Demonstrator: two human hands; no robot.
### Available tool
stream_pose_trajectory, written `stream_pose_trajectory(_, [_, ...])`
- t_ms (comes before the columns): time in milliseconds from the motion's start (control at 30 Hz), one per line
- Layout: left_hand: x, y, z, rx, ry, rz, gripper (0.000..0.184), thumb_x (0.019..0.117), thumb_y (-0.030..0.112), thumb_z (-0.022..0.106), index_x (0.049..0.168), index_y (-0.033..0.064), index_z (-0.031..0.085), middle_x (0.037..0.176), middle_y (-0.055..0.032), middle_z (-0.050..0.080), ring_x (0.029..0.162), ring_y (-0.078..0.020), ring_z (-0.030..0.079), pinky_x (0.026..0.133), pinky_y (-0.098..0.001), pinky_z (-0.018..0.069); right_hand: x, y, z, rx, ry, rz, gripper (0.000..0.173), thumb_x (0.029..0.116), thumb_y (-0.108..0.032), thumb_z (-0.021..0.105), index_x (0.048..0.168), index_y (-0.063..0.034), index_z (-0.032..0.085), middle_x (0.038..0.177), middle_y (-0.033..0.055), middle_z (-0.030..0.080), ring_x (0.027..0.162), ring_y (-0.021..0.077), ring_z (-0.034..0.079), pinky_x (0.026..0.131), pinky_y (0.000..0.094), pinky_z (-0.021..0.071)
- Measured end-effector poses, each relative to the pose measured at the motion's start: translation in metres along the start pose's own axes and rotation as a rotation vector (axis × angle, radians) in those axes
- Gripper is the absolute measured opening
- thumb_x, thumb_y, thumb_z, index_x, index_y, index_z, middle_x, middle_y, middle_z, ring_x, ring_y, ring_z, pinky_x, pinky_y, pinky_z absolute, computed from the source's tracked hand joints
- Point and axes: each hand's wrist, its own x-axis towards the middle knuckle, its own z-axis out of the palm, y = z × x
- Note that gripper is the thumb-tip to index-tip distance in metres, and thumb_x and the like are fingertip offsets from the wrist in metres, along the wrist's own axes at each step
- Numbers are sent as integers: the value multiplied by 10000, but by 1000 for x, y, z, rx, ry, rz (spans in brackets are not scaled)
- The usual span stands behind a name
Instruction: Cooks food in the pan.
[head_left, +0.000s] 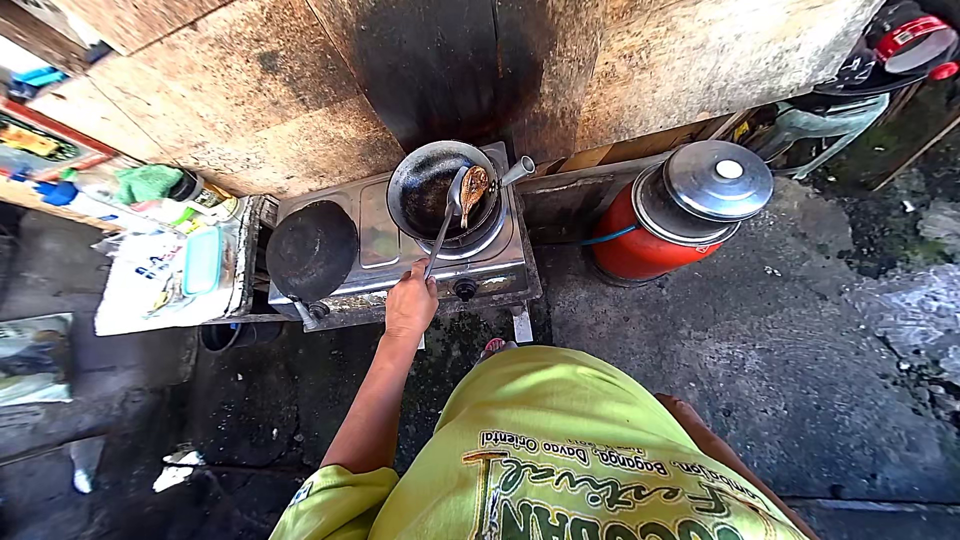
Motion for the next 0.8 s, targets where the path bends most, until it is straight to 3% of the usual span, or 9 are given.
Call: stream_pose_trajectory(800, [-3,7,1,16,-28,-32,456,1071,262,561,1505,134,501,1255,-210,676,1071,-400,697,928,-581,540,-1,6,7,19,16,7,443,1093,-351,498,1301,5,657,1366,264,632,1343,407,565,1129,588,412])
